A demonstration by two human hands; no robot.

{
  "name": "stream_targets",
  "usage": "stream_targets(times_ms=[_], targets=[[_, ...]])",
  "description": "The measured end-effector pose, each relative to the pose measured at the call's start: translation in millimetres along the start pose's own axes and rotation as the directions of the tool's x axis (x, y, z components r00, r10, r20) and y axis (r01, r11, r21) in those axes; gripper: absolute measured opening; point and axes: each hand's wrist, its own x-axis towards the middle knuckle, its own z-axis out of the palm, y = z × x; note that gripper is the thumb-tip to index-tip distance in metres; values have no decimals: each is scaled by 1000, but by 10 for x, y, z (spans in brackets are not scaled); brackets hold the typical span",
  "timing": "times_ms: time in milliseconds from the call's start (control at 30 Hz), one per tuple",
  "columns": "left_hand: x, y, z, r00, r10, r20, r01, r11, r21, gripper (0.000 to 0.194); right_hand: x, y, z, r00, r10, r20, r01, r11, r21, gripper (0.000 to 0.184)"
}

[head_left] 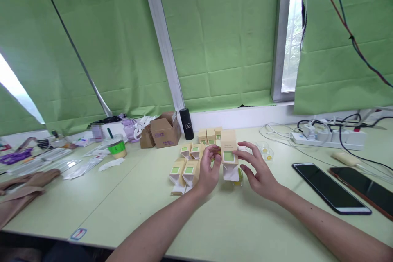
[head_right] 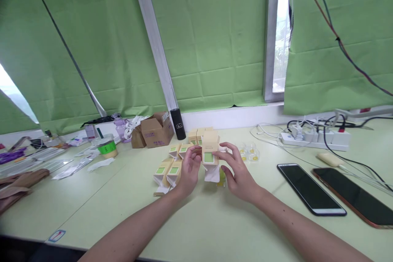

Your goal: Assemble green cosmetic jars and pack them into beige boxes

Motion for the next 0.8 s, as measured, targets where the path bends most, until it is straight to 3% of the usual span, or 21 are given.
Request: stream_targets(times_ms=[200, 367, 533, 800], targets=[[-47, 65, -31, 988, 140, 69, -148, 980, 131, 44, 30, 11, -4, 992, 123, -39, -116, 983, 141, 40], [-66, 58, -30, 971, 191, 145, -219, 952, 215, 49, 23, 24, -5, 987, 159, -37, -149, 970, 194, 39], [-65, 84, -24, 971, 167, 171, -210, 939, 273, 43, 18, -7, 6, 987, 158, -22, -151, 971, 187, 38], [-53, 62, 20, 988, 134, 80, -151, 955, 257, 37, 15, -15, -4, 988, 154, 14, -155, 978, 137, 40]])
